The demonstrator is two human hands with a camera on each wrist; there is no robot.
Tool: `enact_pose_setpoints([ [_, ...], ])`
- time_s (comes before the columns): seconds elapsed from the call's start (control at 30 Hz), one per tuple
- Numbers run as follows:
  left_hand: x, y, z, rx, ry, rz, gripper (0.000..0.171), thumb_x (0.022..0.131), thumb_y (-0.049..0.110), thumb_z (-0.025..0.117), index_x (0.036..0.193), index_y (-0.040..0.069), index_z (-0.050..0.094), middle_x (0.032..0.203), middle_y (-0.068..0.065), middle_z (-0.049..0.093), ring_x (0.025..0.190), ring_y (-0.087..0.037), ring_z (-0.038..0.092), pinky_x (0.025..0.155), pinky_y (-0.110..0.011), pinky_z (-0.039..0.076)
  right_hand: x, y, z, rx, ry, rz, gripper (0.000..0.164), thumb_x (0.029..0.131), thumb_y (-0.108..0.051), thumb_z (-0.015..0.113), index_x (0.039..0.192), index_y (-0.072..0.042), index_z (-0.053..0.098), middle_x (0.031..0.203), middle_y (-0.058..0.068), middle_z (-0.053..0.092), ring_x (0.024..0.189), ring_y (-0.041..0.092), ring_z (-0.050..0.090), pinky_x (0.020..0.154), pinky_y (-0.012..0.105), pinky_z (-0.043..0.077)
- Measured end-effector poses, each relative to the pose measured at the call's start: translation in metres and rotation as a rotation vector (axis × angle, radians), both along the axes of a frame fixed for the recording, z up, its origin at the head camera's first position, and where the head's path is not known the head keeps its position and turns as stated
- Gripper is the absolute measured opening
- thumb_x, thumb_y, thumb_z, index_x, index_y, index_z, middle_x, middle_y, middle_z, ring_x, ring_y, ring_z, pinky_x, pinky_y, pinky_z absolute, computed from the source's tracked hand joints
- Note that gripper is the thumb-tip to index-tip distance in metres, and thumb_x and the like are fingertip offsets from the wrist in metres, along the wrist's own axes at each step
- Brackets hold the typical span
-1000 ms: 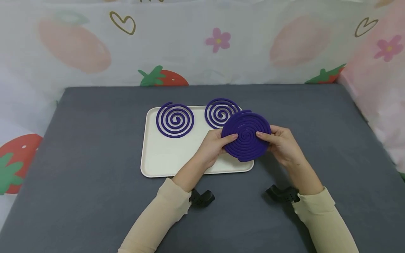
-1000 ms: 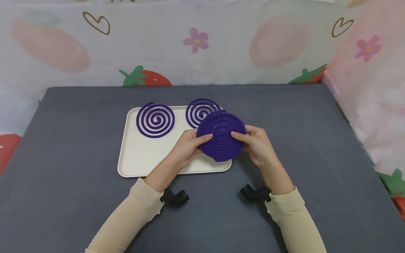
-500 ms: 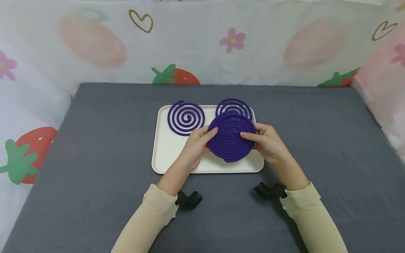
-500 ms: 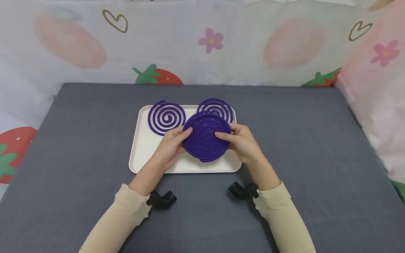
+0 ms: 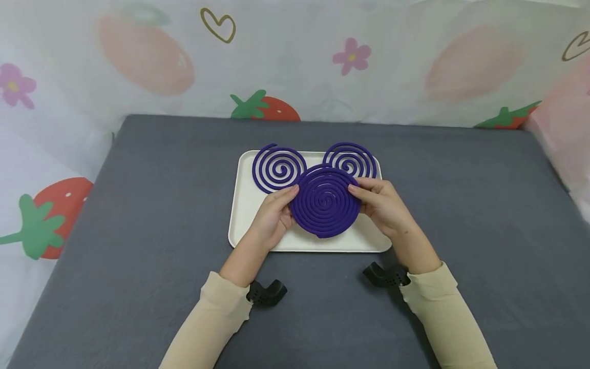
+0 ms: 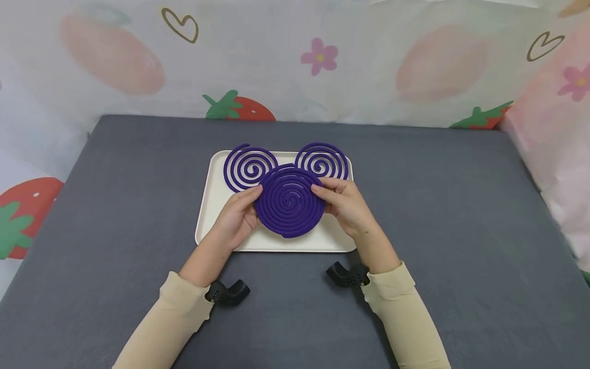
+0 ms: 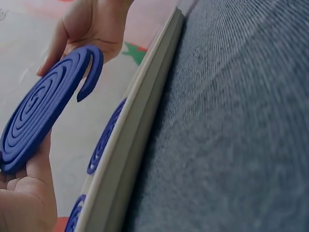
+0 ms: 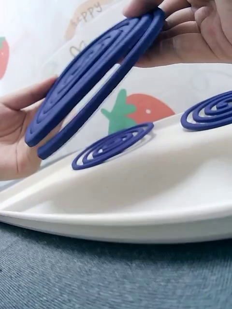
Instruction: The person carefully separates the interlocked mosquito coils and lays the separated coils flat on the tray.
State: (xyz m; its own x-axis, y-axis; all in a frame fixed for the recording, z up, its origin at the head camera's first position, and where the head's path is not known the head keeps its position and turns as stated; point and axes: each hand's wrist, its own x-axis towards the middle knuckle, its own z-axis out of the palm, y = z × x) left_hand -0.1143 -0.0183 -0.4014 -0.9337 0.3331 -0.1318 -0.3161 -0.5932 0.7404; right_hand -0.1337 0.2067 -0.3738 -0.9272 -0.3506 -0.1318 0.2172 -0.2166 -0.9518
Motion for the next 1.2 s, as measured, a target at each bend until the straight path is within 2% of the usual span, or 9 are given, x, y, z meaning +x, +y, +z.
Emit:
enact_pose_setpoints([
  [0.1, -0.0001, 0.0013, -0.0028, -0.018, 0.000, -0.005, 0.024, 0.103, 0.009, 0.035, 0.101, 0.004, 0.058, 0.084, -0.001, 0.070, 0.077, -0.009, 0.066, 0.064, -0.023, 0.054, -0.0005, 0.0020, -0.0033, -0.031, -0.013, 0.010, 0.036, 0.096, 0.006, 0.044, 0.090, -0.014, 0.073, 0.080, 0.001, 0.069, 0.068, 0.008, 0.064, 0.062, 0.022, 0.054],
  [0.23, 0.0009, 0.0029, -0.0052, -0.097, 0.019, 0.001, 0.018, 0.101, 0.005, 0.040, 0.104, -0.002, 0.057, 0.083, -0.001, 0.069, 0.076, -0.009, 0.066, 0.064, -0.022, 0.055, -0.0011, 0.0023, -0.0048, -0.072, -0.080, 0.011, 0.039, 0.096, 0.007, 0.042, 0.085, -0.012, 0.073, 0.077, 0.001, 0.069, 0.067, 0.009, 0.065, 0.061, 0.023, 0.055],
  [0.37, 0.0015, 0.0030, -0.0063, -0.147, 0.037, 0.014, 0.015, 0.098, 0.001, 0.046, 0.100, -0.004, 0.060, 0.081, -0.002, 0.069, 0.074, -0.010, 0.065, 0.063, -0.023, 0.055, -0.0012, 0.0020, -0.0047, -0.092, -0.123, 0.012, 0.039, 0.096, 0.008, 0.041, 0.084, -0.011, 0.073, 0.077, 0.002, 0.069, 0.066, 0.010, 0.065, 0.061, 0.023, 0.055],
  [0.63, 0.0019, 0.0016, -0.0064, -0.025, -0.023, -0.025, 0.031, 0.100, -0.001, 0.037, 0.089, 0.006, 0.065, 0.082, -0.002, 0.069, 0.074, -0.008, 0.065, 0.063, -0.021, 0.054, -0.0021, 0.0058, -0.0081, -0.168, -0.140, 0.076, 0.033, 0.096, 0.005, 0.044, 0.088, -0.009, 0.073, 0.079, 0.003, 0.069, 0.066, 0.010, 0.065, 0.059, 0.022, 0.054],
  [0.77, 0.0028, 0.0010, -0.0067, 0.026, -0.008, -0.054, 0.034, 0.102, 0.002, 0.033, 0.091, 0.007, 0.065, 0.085, -0.003, 0.069, 0.077, -0.009, 0.065, 0.065, -0.021, 0.053, -0.0024, 0.0072, -0.0088, -0.222, -0.145, 0.094, 0.030, 0.097, 0.003, 0.046, 0.089, -0.007, 0.072, 0.079, 0.004, 0.070, 0.067, 0.011, 0.066, 0.060, 0.023, 0.055],
  [0.93, 0.0045, 0.0002, -0.0061, 0.063, 0.034, -0.066, 0.037, 0.104, 0.007, 0.028, 0.096, 0.008, 0.064, 0.088, -0.003, 0.069, 0.079, -0.010, 0.065, 0.066, -0.024, 0.053, -0.0026, 0.0070, -0.0088, -0.258, -0.165, 0.042, 0.026, 0.096, 0.001, 0.050, 0.086, -0.006, 0.073, 0.076, 0.005, 0.070, 0.066, 0.012, 0.067, 0.059, 0.023, 0.055],
  [1.03, 0.0047, -0.0004, -0.0055, 0.065, 0.035, -0.066, 0.037, 0.104, 0.009, 0.027, 0.098, 0.007, 0.064, 0.088, -0.003, 0.069, 0.079, -0.010, 0.065, 0.064, -0.024, 0.053, -0.0032, 0.0062, -0.0087, -0.234, -0.163, 0.001, 0.027, 0.095, 0.001, 0.051, 0.085, -0.008, 0.073, 0.076, 0.004, 0.070, 0.065, 0.011, 0.066, 0.058, 0.022, 0.054],
  [1.2, 0.0039, -0.0017, -0.0055, 0.051, 0.021, -0.056, 0.035, 0.104, 0.009, 0.028, 0.100, 0.007, 0.062, 0.089, -0.003, 0.069, 0.079, -0.011, 0.065, 0.064, -0.025, 0.053, -0.0048, 0.0073, -0.0081, -0.130, -0.115, -0.066, 0.032, 0.095, 0.005, 0.049, 0.089, -0.013, 0.075, 0.081, 0.000, 0.069, 0.069, 0.009, 0.064, 0.063, 0.022, 0.052],
])
